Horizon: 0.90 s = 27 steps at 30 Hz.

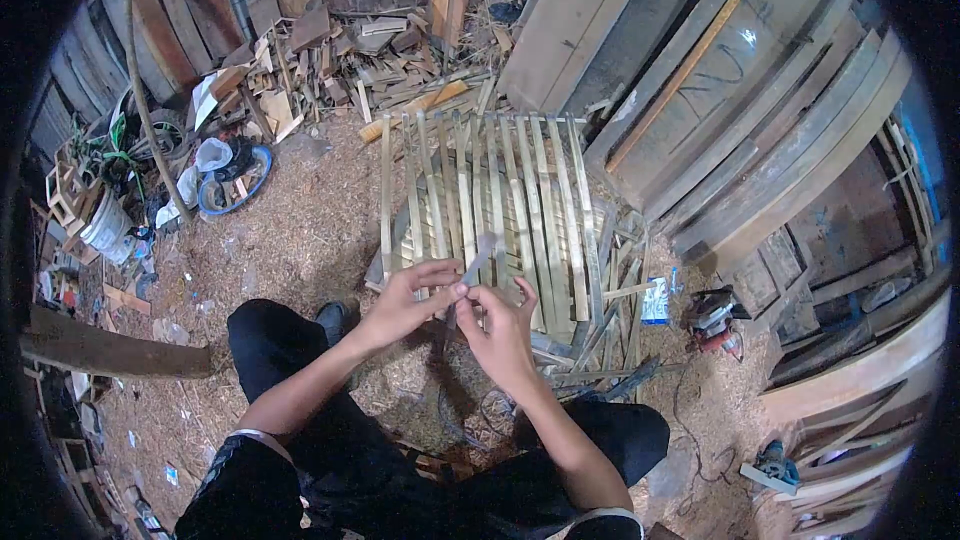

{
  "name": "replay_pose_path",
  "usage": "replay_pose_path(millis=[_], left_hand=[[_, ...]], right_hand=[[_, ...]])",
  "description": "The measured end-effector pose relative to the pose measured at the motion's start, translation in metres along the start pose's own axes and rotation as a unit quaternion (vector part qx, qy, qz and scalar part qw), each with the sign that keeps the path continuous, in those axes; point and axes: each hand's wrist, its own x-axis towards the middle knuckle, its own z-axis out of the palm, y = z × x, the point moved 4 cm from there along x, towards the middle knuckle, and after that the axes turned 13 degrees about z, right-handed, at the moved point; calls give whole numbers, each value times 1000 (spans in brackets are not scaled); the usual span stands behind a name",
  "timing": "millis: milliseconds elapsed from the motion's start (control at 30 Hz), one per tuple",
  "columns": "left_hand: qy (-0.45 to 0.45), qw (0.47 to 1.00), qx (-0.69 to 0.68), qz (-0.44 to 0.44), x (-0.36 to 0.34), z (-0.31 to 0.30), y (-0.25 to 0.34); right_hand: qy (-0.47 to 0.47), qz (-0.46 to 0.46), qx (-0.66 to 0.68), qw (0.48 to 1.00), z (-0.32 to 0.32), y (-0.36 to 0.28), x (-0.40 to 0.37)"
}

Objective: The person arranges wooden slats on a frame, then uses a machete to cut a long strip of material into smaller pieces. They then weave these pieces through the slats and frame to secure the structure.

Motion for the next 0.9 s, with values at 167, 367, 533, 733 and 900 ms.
replay_pose_path(millis=[167,367,533,733,900], left_hand=[[-24,999,-4,49,3,-2,-10],[70,991,-117,16,5,-1,-9],[202,971,-86,93,9,-26,4],[286,950,-98,78,12,-75,10],[202,978,-30,52,3,-50,2]], right_hand=[[0,-13,2,1000,1,3,-1],[-83,7,77,994,16,18,0],[-93,22,43,994,6,12,-1],[-147,65,128,979,-3,42,1],[-103,103,346,927,-23,37,5]])
